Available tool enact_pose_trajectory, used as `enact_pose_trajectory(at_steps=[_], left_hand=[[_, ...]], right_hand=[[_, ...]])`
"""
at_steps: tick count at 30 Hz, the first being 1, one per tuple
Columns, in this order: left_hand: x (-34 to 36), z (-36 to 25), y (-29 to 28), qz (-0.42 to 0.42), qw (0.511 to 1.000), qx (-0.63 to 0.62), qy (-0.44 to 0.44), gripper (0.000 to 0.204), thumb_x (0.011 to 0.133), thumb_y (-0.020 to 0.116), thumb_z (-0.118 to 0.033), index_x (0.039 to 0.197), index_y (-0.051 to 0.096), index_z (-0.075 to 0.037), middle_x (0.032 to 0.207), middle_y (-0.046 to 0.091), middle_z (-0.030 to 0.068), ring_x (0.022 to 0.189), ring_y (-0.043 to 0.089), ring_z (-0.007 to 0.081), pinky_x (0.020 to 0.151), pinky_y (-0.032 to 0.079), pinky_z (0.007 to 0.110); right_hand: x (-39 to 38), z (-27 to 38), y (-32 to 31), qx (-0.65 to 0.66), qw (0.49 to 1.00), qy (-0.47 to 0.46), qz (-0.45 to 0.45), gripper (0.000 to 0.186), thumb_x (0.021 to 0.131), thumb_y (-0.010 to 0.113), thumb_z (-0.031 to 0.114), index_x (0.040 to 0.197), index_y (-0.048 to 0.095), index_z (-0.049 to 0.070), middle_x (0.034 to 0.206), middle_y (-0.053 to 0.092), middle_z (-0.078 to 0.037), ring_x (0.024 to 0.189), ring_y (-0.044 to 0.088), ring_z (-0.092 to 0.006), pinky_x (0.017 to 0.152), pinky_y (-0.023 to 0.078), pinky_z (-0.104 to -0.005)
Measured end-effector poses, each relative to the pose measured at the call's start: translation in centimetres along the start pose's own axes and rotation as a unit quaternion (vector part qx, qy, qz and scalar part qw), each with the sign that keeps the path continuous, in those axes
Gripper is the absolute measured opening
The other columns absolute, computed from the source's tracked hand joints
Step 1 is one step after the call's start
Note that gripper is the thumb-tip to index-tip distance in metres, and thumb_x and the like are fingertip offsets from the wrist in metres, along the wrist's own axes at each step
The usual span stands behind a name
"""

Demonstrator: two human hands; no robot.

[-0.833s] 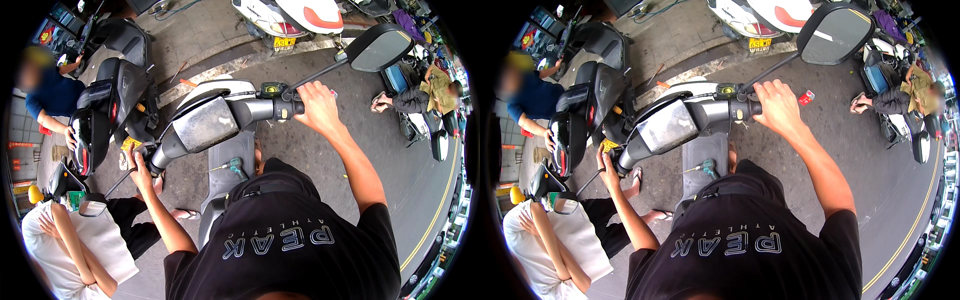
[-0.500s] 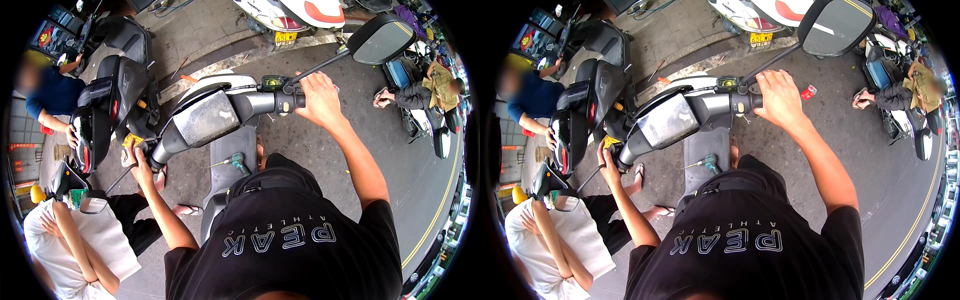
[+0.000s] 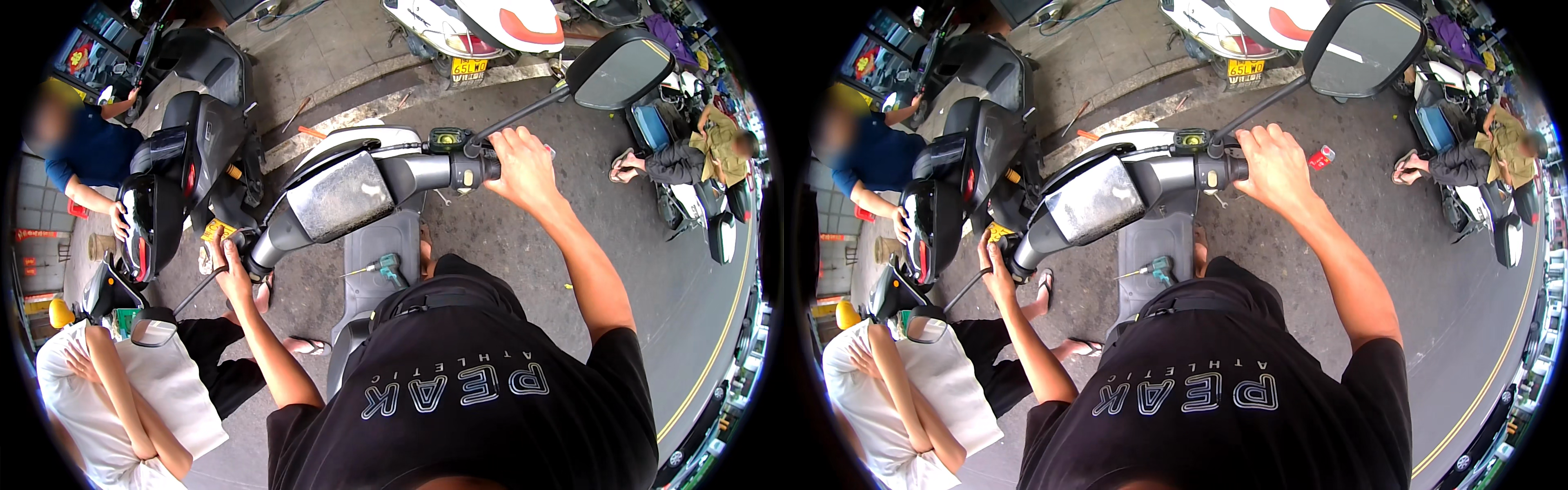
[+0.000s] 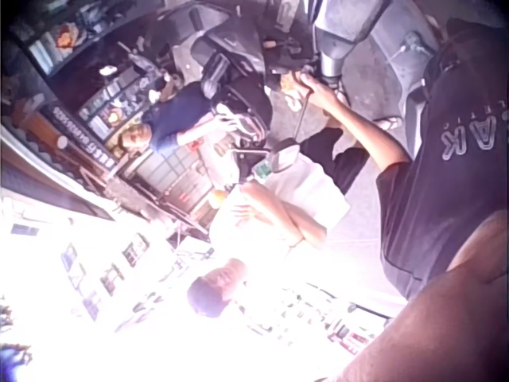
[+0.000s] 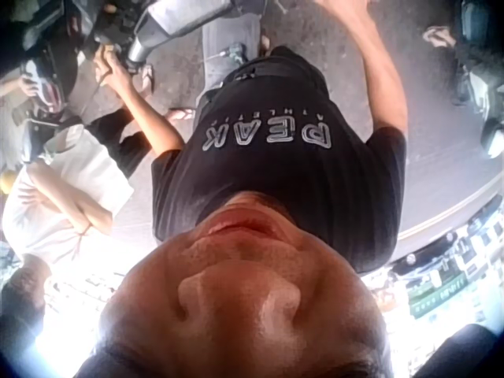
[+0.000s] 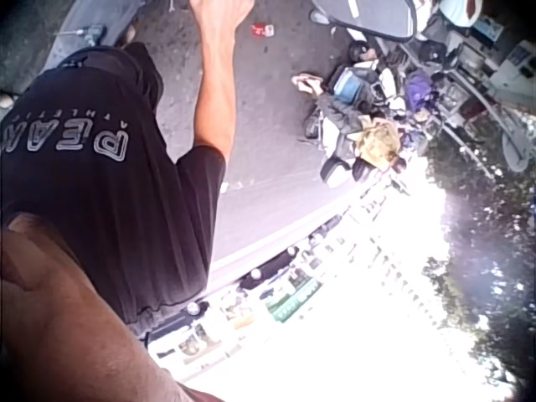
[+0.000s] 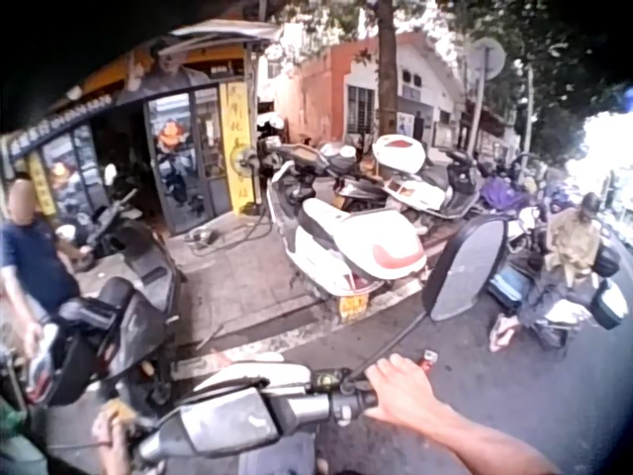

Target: The person unseals a liquid container, pours fluid into a small funnel into a scooter part, and uses an electric drill to secure screws and components near the handlebar and internal assembly.

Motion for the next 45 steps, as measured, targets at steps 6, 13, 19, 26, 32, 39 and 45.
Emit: enact_pose_trajectory(at_steps=[6, 13, 19, 26, 32, 39, 45], left_hand=[[0.0, 0.0, 0.1, 0.005, 1.000, 0.001, 0.000, 0.047, 0.104, 0.045, -0.038, 0.137, 0.053, -0.005, 0.131, 0.058, 0.0149, 0.122, 0.052, 0.0243, 0.106, 0.037, 0.036], [-0.1, 0.1, 0.1, -0.001, 0.999, -0.031, -0.016, 0.046, 0.104, 0.047, -0.035, 0.138, 0.053, -0.004, 0.129, 0.058, 0.0174, 0.118, 0.054, 0.0258, 0.105, 0.038, 0.037], [-0.2, -0.6, 0.2, 0.001, 0.999, -0.030, -0.009, 0.045, 0.104, 0.047, -0.034, 0.137, 0.053, -0.004, 0.125, 0.059, 0.0165, 0.115, 0.054, 0.0251, 0.103, 0.039, 0.037], [-0.1, -0.6, 0.2, 0.004, 0.999, -0.031, -0.014, 0.043, 0.104, 0.047, -0.033, 0.136, 0.053, -0.005, 0.122, 0.059, 0.0158, 0.114, 0.054, 0.0243, 0.103, 0.038, 0.036], [0.0, 0.1, 0.0, 0.000, 1.000, -0.015, 0.006, 0.042, 0.104, 0.046, -0.033, 0.135, 0.054, -0.005, 0.123, 0.059, 0.0156, 0.115, 0.053, 0.0248, 0.103, 0.038, 0.037], [0.2, 0.5, -0.3, -0.016, 0.999, 0.025, 0.033, 0.038, 0.103, 0.047, -0.029, 0.130, 0.059, -0.005, 0.115, 0.060, 0.0171, 0.107, 0.056, 0.0292, 0.097, 0.041, 0.040], [0.2, -0.7, -0.3, -0.033, 0.997, 0.044, 0.054, 0.037, 0.102, 0.047, -0.026, 0.127, 0.061, -0.003, 0.108, 0.063, 0.0176, 0.101, 0.057, 0.0311, 0.092, 0.042, 0.042]], right_hand=[[0.0, 0.2, -0.3, -0.011, 0.998, -0.021, -0.060, 0.077, 0.059, 0.084, 0.026, 0.127, 0.058, 0.001, 0.121, 0.062, -0.015, 0.122, 0.053, -0.0307, 0.108, 0.039, -0.0449], [0.0, -0.2, 0.3, 0.014, 1.000, -0.002, -0.020, 0.079, 0.060, 0.083, 0.027, 0.128, 0.057, -0.001, 0.126, 0.060, -0.018, 0.125, 0.053, -0.0308, 0.113, 0.034, -0.0463], [-0.1, -0.2, 0.0, 0.002, 1.000, -0.003, -0.026, 0.078, 0.058, 0.084, 0.026, 0.127, 0.058, -0.001, 0.109, 0.064, -0.015, 0.111, 0.057, -0.0299, 0.105, 0.042, -0.0420], [-0.1, -0.1, 0.3, 0.004, 1.000, -0.010, -0.012, 0.072, 0.058, 0.087, 0.027, 0.119, 0.061, 0.002, 0.099, 0.063, -0.010, 0.101, 0.058, -0.0263, 0.085, 0.053, -0.0376], [-0.1, -0.2, 0.4, 0.012, 1.000, 0.001, 0.013, 0.074, 0.058, 0.087, 0.028, 0.122, 0.060, 0.003, 0.104, 0.063, -0.010, 0.104, 0.058, -0.0270, 0.090, 0.051, -0.0383], [-0.2, 0.0, 0.0, 0.015, 0.999, -0.009, -0.031, 0.079, 0.061, 0.084, 0.026, 0.131, 0.056, 0.001, 0.126, 0.059, -0.016, 0.123, 0.053, -0.0312, 0.110, 0.037, -0.0433], [-0.2, -0.1, 0.1, 0.024, 1.000, -0.002, -0.017, 0.078, 0.061, 0.083, 0.024, 0.131, 0.056, 0.000, 0.127, 0.059, -0.016, 0.124, 0.053, -0.0312, 0.110, 0.038, -0.0428]])
Point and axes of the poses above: each hand's wrist, its own x-axis towards the middle knuckle, its own y-axis out of the palm, z = x × y, the point moved 8 cm from there along x, towards the middle knuckle
